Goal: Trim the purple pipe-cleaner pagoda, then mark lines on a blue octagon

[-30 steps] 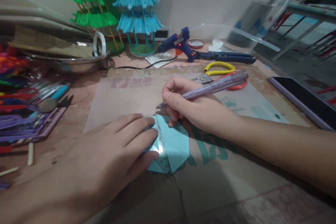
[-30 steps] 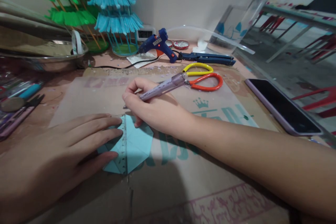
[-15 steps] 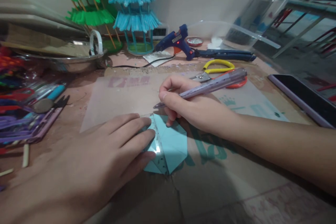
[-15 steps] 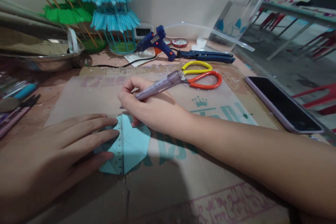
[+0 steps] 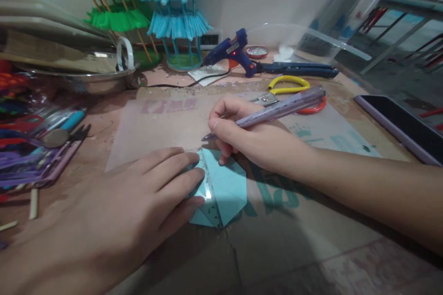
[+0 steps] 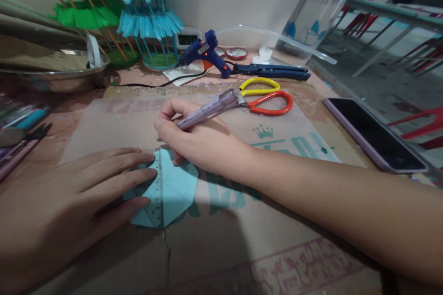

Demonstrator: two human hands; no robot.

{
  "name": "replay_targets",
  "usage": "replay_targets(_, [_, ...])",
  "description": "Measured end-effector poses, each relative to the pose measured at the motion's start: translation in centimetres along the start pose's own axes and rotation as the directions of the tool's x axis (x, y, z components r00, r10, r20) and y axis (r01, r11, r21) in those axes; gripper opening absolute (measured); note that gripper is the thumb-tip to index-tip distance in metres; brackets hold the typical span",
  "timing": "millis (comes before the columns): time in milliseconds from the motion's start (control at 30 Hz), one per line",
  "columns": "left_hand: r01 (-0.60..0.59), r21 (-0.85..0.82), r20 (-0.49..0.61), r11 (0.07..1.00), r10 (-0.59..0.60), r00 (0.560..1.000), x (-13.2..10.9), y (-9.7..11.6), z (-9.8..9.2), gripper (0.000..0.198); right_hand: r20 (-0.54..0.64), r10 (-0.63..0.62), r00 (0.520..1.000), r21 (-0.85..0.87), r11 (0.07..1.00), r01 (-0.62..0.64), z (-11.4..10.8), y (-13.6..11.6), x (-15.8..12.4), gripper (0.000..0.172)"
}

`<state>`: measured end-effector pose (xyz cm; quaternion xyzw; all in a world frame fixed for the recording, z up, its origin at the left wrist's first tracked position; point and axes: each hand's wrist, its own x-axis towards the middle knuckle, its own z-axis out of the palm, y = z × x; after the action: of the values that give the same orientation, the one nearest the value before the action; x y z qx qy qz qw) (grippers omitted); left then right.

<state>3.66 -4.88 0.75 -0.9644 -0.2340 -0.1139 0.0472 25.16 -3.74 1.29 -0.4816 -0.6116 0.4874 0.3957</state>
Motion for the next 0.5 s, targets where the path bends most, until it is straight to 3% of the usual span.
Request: replay_targets(500, [0.000,-0.021,-0.010,1.000,0.000,1.000,0.10,0.20,-0.01,0.034,0.003,0.023,1.000,-0.005,1.000,-0.023,0.09,-0.11,0.05,0.019])
